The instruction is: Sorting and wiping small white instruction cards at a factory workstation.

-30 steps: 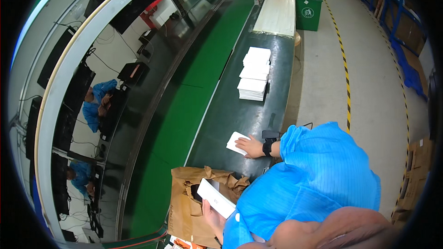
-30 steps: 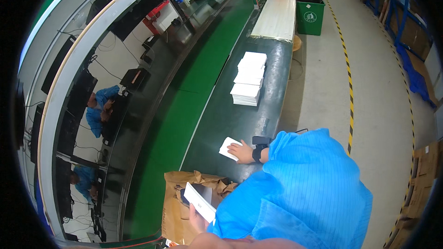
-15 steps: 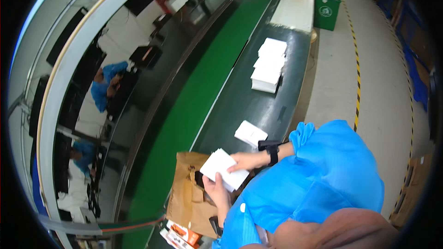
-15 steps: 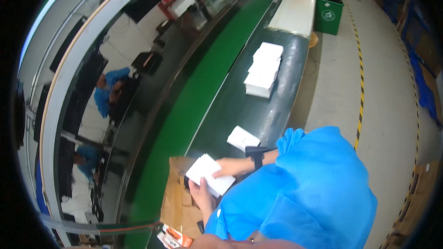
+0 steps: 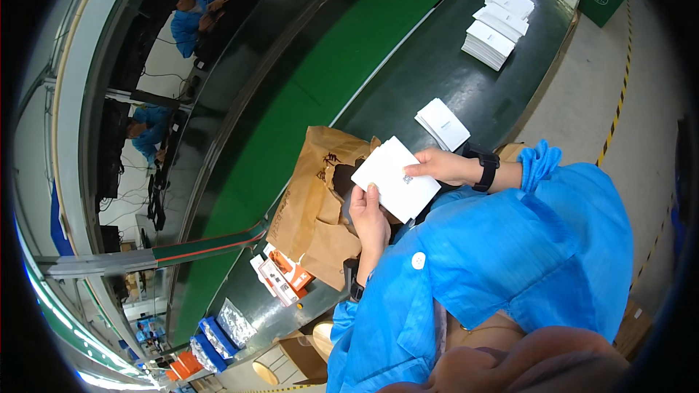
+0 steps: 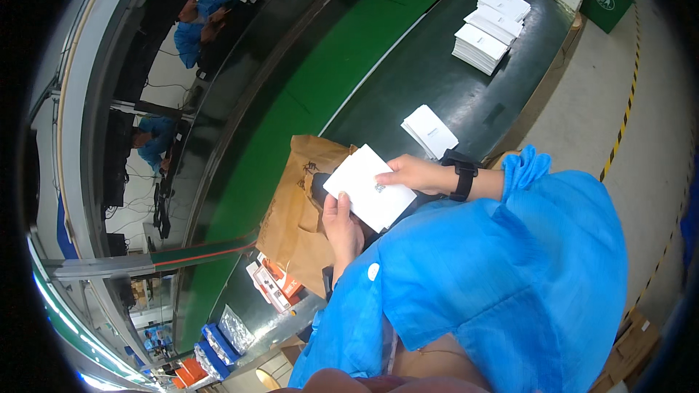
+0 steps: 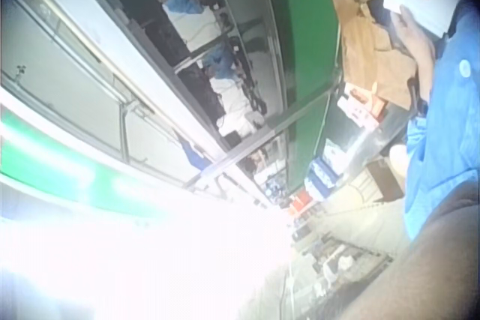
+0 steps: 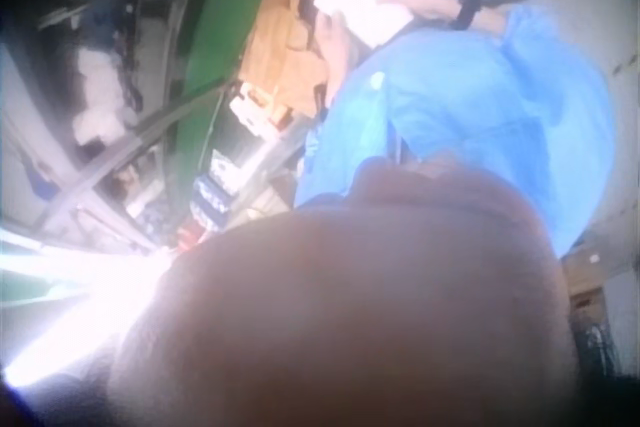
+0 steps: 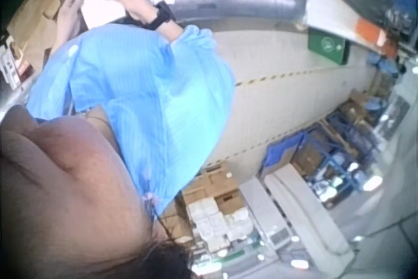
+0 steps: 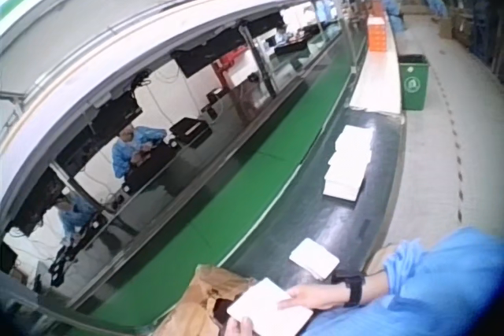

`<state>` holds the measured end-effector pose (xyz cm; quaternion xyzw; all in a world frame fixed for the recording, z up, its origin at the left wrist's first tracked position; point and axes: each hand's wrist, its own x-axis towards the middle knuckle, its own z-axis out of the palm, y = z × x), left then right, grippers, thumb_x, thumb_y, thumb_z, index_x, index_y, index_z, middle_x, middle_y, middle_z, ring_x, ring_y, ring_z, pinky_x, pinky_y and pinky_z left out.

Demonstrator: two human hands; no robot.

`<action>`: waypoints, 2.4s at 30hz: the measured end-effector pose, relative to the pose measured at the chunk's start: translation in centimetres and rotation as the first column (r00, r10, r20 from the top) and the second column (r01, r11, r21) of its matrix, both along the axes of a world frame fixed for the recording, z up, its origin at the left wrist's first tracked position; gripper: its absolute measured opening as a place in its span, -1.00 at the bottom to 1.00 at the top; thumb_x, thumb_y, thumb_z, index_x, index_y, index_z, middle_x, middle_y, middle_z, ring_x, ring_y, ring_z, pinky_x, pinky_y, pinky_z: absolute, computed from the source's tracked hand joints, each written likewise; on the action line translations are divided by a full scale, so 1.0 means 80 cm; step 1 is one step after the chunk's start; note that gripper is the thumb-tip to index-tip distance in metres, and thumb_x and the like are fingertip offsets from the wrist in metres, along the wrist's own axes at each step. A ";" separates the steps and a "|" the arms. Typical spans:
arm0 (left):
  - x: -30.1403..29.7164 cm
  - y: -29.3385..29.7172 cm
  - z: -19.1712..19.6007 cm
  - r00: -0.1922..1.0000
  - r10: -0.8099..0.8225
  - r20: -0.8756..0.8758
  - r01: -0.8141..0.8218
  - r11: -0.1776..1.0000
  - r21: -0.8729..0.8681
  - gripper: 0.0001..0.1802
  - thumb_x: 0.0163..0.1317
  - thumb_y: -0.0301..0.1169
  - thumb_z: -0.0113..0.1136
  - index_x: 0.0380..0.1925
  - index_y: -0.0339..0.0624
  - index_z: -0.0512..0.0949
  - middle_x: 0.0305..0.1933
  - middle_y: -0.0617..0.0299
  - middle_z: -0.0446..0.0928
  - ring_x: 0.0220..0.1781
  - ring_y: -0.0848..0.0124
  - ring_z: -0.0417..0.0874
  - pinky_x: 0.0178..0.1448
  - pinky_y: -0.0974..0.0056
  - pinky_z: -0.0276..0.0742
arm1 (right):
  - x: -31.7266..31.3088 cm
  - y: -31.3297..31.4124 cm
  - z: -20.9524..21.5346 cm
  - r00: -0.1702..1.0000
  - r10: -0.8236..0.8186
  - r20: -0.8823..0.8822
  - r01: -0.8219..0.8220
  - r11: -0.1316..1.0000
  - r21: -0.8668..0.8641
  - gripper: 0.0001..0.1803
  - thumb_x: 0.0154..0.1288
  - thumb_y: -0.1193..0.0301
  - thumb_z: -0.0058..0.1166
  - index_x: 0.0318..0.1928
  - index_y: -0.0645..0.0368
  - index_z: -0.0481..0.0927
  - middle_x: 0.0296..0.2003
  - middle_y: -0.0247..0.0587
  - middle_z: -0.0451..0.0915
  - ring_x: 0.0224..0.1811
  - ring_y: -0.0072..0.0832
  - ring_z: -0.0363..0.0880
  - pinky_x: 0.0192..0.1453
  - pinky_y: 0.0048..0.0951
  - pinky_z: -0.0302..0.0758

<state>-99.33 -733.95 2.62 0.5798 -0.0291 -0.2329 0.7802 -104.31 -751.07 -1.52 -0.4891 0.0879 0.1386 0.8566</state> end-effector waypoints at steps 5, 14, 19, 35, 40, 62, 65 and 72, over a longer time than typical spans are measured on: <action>0.006 -0.001 0.003 1.000 0.006 -0.020 -0.006 1.000 -0.003 -0.77 0.26 -0.47 -0.17 -0.12 -0.33 0.34 -0.13 0.15 0.45 -0.12 0.44 0.48 -0.05 0.35 0.42 | 0.005 -0.006 -0.001 0.996 0.016 -0.093 0.013 0.953 0.302 -0.58 0.28 0.30 -0.17 0.00 0.41 0.33 -0.06 -0.11 0.44 -0.04 -0.45 0.42 0.05 -0.44 0.35; 0.015 0.006 0.000 0.999 0.027 -0.030 -0.029 0.999 -0.045 -0.76 0.25 -0.45 -0.15 -0.12 -0.33 0.34 -0.14 0.14 0.46 -0.13 0.43 0.49 -0.05 0.35 0.42 | 0.010 -0.019 -0.013 0.989 0.030 -0.143 0.046 0.866 0.497 -0.55 0.31 0.33 -0.24 0.08 0.42 0.21 0.06 -0.06 0.32 0.09 -0.36 0.33 0.14 -0.37 0.28; 0.013 0.004 -0.005 1.000 0.014 0.009 -0.014 1.000 0.006 -0.76 0.24 -0.45 -0.12 -0.12 -0.33 0.35 -0.15 0.15 0.46 -0.15 0.46 0.48 -0.06 0.38 0.40 | 0.007 -0.018 -0.007 0.996 -0.017 -0.090 0.042 0.958 0.283 -0.58 0.31 0.32 -0.23 0.03 0.43 0.29 -0.03 -0.08 0.41 -0.02 -0.40 0.42 0.07 -0.42 0.34; 0.010 0.005 -0.007 1.000 -0.027 -0.009 0.027 0.999 0.036 -0.76 0.22 -0.47 -0.09 -0.13 -0.35 0.36 -0.16 0.15 0.47 -0.18 0.47 0.50 -0.08 0.40 0.41 | 0.006 0.019 -0.001 0.969 -0.233 -0.082 0.247 0.905 0.347 -0.59 0.32 0.30 -0.29 0.00 0.41 0.32 -0.09 -0.07 0.45 -0.06 -0.41 0.45 0.02 -0.42 0.39; 0.018 0.018 -0.005 0.998 0.069 -0.005 -0.069 0.998 -0.012 -0.77 0.23 -0.46 -0.11 -0.14 -0.33 0.35 -0.15 0.15 0.47 -0.15 0.43 0.50 -0.08 0.37 0.43 | 0.006 -0.015 0.001 0.947 -0.315 -0.066 0.319 0.890 0.326 -0.59 0.31 0.27 -0.25 -0.01 0.37 0.33 -0.13 -0.10 0.47 -0.10 -0.43 0.48 -0.03 -0.43 0.42; 0.011 0.038 0.000 0.996 0.065 -0.066 -0.069 0.996 -0.064 -0.77 0.23 -0.46 -0.12 -0.14 -0.32 0.36 -0.17 0.16 0.48 -0.17 0.44 0.52 -0.10 0.38 0.45 | 0.023 -0.146 -0.155 0.830 -0.167 0.532 0.526 0.549 -0.649 -0.74 -0.16 0.77 -0.08 -0.75 0.14 0.47 0.14 -0.22 0.23 0.16 -0.30 0.22 0.19 -0.49 0.13; 0.010 0.037 -0.001 0.994 0.071 -0.078 -0.076 0.995 -0.060 -0.77 0.23 -0.46 -0.12 -0.14 -0.31 0.35 -0.18 0.17 0.48 -0.19 0.45 0.53 -0.12 0.39 0.46 | 0.015 -0.160 -0.165 0.911 -0.045 0.410 0.366 0.547 -0.753 -0.73 -0.25 0.79 -0.13 -0.79 0.14 0.49 0.11 -0.17 0.28 0.14 -0.23 0.24 0.18 -0.49 0.17; 0.013 0.044 -0.012 0.996 0.043 -0.073 -0.046 0.998 -0.044 -0.71 0.24 -0.47 -0.17 -0.07 -0.37 0.31 -0.05 0.09 0.41 0.00 0.33 0.43 0.10 0.27 0.30 | 0.011 -0.169 -0.148 0.924 0.134 0.358 0.263 0.456 -0.850 -0.78 -0.29 0.78 -0.15 -0.75 0.18 0.43 0.06 -0.16 0.34 0.09 -0.19 0.30 0.10 -0.46 0.27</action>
